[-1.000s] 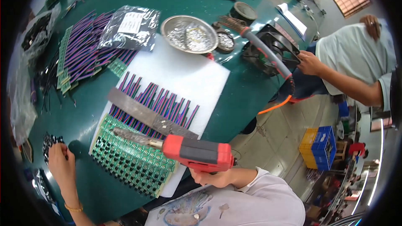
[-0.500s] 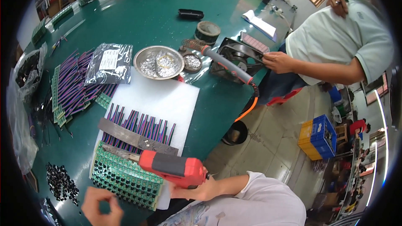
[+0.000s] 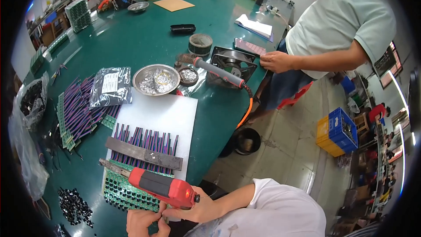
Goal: The person picks electronic components from a table by hand, places them onto circuit boards, and solders them in place using a soldering iron.
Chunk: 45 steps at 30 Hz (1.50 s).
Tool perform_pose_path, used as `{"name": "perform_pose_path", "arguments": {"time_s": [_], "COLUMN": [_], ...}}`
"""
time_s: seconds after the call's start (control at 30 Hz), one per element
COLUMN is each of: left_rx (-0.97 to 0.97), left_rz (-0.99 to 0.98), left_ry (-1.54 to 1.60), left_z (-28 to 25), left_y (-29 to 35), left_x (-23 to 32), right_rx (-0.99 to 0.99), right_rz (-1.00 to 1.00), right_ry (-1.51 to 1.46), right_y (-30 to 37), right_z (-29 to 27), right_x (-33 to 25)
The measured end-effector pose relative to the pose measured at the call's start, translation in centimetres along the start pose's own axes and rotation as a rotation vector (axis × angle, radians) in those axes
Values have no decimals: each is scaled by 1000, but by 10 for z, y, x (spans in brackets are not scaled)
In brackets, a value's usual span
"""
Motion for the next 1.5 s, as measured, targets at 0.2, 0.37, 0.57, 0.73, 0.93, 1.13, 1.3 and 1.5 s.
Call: {"name": "perform_pose_path", "arguments": {"time_s": [0.2, 0.37, 0.57, 0.73, 0.93, 1.13, 1.3, 1.5], "left_rx": [-11, -12, 9, 12, 5, 53, 81, 50], "left_rz": [1, 71, 70, 169, 255, 278, 310, 321], "left_ry": [13, -20, -55, -115, -170, -173, -174, -203], "left_z": [5, 6, 6, 7, 6, 2, -2, 2], "left_y": [3, 1, 5, 7, 14, 11, 9, 9], "left_x": [0, 2, -2, 2, 6, 11, 17, 17], "right_rx": [-4, 0, 23, 2, -48, 13, 50, 50], "right_rz": [-12, -30, -39, 100, 128, 152, 108, 137], "right_ry": [74, 77, 19, 123, 157, 212, 224, 200], "right_y": [0, -5, -6, -1, 3, 2, -1, 1], "right_z": [-4, -4, -6, -11, -10, -12, -12, -17], "right_x": [2, -5, -6, 7, 13, 7, -2, 2]}}
Point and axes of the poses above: each hand's wrist, its own y-axis away from the middle knuckle, its own z-axis out of the palm, x = y × z, the point moved 10 cm from there along -y, towards the middle knuckle, and after that the axes turned 3 degrees about x, right-handed, at the moved point
